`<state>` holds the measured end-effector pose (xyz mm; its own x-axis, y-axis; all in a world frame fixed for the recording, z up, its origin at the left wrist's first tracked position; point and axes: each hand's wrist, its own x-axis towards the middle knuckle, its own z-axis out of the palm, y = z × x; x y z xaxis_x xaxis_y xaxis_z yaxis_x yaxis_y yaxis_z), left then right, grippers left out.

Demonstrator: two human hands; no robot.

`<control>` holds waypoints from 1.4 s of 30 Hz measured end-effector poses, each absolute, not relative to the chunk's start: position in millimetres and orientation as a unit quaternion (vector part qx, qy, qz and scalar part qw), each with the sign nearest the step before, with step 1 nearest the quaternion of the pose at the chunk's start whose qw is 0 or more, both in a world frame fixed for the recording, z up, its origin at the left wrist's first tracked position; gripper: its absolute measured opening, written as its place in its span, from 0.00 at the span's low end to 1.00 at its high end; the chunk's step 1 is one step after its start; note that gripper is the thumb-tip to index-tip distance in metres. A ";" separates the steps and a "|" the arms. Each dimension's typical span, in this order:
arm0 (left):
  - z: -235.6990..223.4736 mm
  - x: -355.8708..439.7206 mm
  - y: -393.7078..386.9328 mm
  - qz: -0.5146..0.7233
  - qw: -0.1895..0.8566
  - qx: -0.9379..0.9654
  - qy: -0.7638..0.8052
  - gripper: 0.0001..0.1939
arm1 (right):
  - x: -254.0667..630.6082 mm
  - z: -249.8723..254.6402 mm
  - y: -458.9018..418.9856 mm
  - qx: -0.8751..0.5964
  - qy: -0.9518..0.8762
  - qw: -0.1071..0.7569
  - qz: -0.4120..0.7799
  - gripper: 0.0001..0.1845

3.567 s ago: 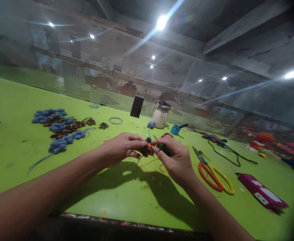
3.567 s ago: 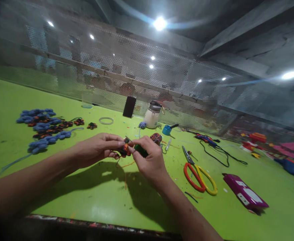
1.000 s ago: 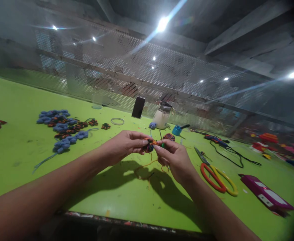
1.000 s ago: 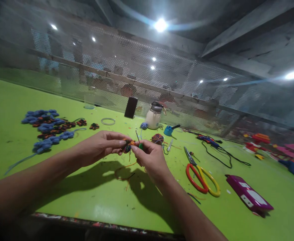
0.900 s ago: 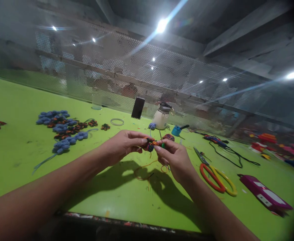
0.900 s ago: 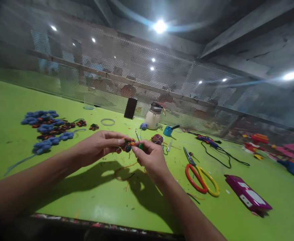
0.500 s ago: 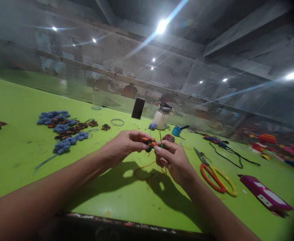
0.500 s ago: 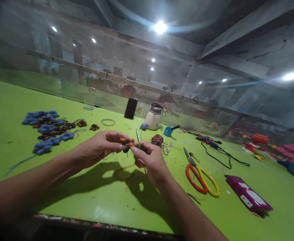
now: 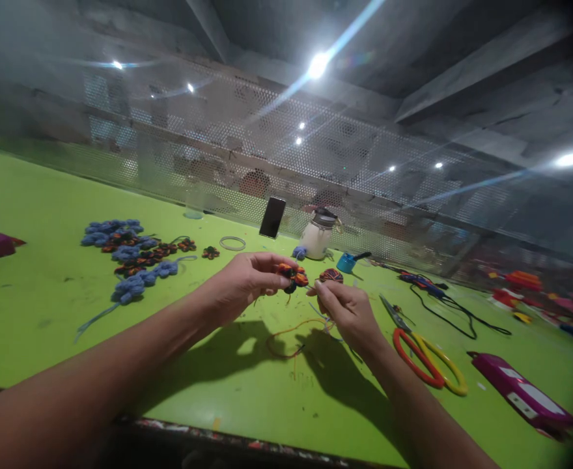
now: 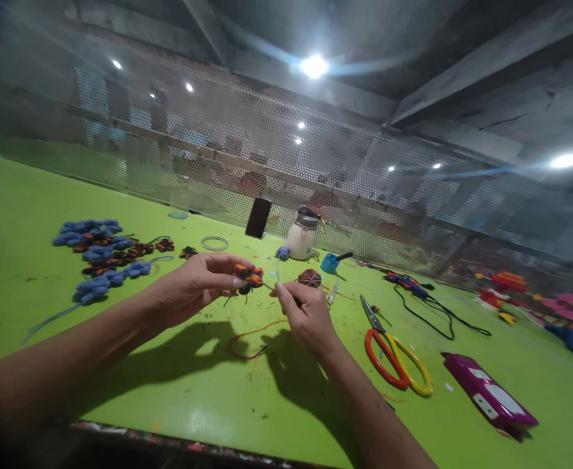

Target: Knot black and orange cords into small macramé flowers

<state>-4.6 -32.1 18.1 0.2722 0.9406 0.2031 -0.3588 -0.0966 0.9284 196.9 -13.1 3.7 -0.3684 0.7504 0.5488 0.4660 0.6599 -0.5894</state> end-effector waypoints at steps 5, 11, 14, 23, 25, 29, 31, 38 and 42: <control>17.6 -3.8 -31.2 0.518 0.621 0.512 0.289 0.14 | 193.8 3.3 -17.9 -0.342 -0.835 0.407 0.144 0.17; 20.9 -3.7 -33.3 0.506 0.642 0.496 0.294 0.14 | 194.7 4.7 -18.9 -0.330 -0.842 0.404 0.136 0.16; 20.3 -3.9 -33.0 0.501 0.645 0.498 0.291 0.13 | 193.3 6.0 -18.9 -0.325 -0.843 0.408 0.133 0.18; 19.5 -4.6 -33.1 0.487 0.645 0.521 0.275 0.12 | 191.6 5.3 -22.8 -0.317 -0.841 0.414 0.144 0.19; 20.3 -4.9 -33.9 0.483 0.648 0.524 0.268 0.11 | 191.7 5.0 -22.6 -0.317 -0.840 0.413 0.153 0.19; 22.4 -5.2 -34.9 0.477 0.656 0.525 0.258 0.11 | 192.7 5.9 -21.8 -0.314 -0.843 0.410 0.150 0.19; 22.8 -5.2 -35.0 0.478 0.654 0.524 0.264 0.11 | 193.2 6.6 -21.6 -0.312 -0.845 0.411 0.139 0.19; 22.1 -5.4 -34.7 0.466 0.652 0.535 0.268 0.11 | 192.7 7.7 -22.5 -0.299 -0.852 0.409 0.133 0.19; 22.4 -5.4 -35.2 0.466 0.646 0.537 0.277 0.11 | 192.7 7.2 -23.6 -0.297 -0.854 0.405 0.132 0.19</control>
<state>-5.4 -35.2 22.4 0.4112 0.9002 0.1432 -0.3041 -0.0126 0.9526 192.7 -23.6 7.2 -0.4950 0.6148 0.6139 0.4006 0.7885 -0.4667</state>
